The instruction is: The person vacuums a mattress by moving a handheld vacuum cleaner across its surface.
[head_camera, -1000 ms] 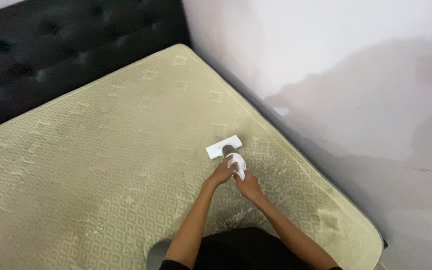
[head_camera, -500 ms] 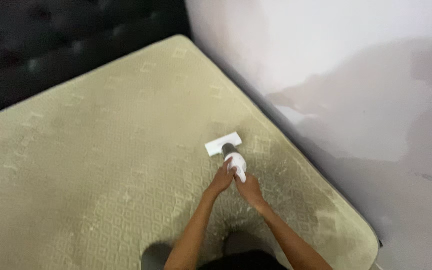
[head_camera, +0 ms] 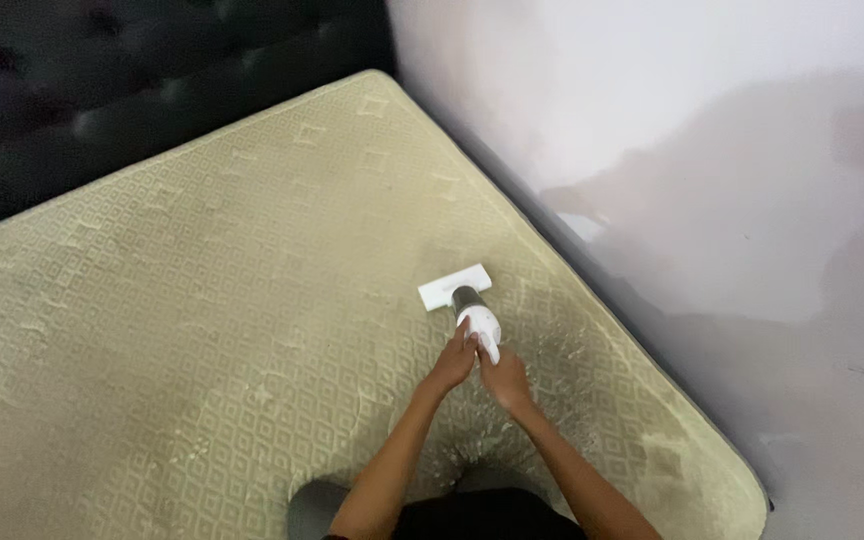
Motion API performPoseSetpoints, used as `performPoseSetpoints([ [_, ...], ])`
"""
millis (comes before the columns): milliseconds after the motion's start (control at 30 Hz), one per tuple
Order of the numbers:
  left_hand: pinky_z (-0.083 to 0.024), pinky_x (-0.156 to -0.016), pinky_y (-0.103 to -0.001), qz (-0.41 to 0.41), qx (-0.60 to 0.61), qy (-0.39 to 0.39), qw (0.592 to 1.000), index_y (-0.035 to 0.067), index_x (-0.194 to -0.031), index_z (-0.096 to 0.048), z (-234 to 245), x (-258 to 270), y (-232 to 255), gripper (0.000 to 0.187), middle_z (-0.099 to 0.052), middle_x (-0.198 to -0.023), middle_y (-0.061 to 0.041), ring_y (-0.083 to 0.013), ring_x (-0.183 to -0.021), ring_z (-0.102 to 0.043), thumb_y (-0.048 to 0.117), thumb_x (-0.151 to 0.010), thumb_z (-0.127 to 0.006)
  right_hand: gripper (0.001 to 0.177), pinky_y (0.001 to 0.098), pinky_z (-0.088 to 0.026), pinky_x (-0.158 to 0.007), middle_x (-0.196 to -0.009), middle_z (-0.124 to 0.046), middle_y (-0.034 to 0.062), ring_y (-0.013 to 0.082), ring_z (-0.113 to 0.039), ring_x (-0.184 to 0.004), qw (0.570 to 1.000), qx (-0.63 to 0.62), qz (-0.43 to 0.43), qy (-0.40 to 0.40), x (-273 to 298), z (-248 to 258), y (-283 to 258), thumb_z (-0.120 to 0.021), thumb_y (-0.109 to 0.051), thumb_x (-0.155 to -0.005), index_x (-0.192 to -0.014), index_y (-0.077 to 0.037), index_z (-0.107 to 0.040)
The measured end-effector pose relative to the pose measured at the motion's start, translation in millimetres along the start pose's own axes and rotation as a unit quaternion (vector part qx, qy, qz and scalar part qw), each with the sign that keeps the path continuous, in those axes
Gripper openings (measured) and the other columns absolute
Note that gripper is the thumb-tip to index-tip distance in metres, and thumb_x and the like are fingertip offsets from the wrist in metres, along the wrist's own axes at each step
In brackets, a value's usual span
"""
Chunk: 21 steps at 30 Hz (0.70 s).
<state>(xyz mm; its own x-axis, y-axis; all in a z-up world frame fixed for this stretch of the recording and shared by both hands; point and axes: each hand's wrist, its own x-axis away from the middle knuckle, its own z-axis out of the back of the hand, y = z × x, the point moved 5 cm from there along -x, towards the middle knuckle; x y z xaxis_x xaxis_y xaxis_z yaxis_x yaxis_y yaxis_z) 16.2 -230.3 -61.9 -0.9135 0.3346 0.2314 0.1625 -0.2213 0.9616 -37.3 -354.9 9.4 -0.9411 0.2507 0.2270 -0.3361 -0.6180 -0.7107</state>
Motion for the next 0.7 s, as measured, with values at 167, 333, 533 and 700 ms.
performPoseSetpoints([
  [167,-0.035,-0.119,-0.045,0.052,-0.020,-0.040,0.998,0.017,-0.162,-0.024,9.4,-0.9,15.1,0.065,-0.039,-0.159,-0.025,-0.0392,-0.147,-0.041,0.048,-0.108,-0.040,0.048,0.0479,-0.054,-0.064,-0.077,-0.073,0.0219,0.0351,-0.073,-0.068,1.000,0.012,0.000,-0.008,-26.3,-13.0,-0.8,-0.055,-0.040,-0.101,-0.103,0.005,-0.071],
  [333,-0.037,-0.116,-0.046,0.067,-0.034,-0.046,0.996,0.019,-0.160,-0.032,15.5,-17.0,23.3,0.064,-0.050,-0.151,-0.027,-0.0404,-0.142,-0.047,0.050,-0.104,-0.037,0.047,0.0492,-0.054,-0.066,-0.079,-0.072,0.0222,0.0370,-0.072,-0.072,0.999,0.030,0.037,0.027,-29.4,-1.2,5.0,-0.061,-0.041,-0.097,-0.097,0.004,-0.073],
  [533,-0.037,-0.117,-0.050,0.067,-0.052,-0.036,0.996,0.018,-0.160,-0.032,-0.2,-42.3,-0.7,0.068,-0.050,-0.148,-0.033,-0.0481,-0.140,-0.046,0.055,-0.102,-0.040,0.048,0.0504,-0.052,-0.067,-0.076,-0.072,0.0210,0.0374,-0.071,-0.071,0.997,0.058,0.013,-0.041,-9.9,9.7,12.9,-0.059,-0.043,-0.098,-0.091,0.002,-0.072],
  [700,-0.033,-0.120,-0.051,0.088,-0.089,-0.050,0.991,0.011,-0.165,-0.017,-4.6,-56.1,-15.9,0.079,-0.039,-0.150,-0.041,-0.0547,-0.142,-0.038,0.058,-0.104,-0.036,0.048,0.0507,-0.052,-0.063,-0.076,-0.072,0.0198,0.0366,-0.070,-0.069,0.995,0.073,-0.041,-0.046,-15.4,3.3,3.1,-0.059,-0.046,-0.098,-0.096,0.001,-0.069],
])
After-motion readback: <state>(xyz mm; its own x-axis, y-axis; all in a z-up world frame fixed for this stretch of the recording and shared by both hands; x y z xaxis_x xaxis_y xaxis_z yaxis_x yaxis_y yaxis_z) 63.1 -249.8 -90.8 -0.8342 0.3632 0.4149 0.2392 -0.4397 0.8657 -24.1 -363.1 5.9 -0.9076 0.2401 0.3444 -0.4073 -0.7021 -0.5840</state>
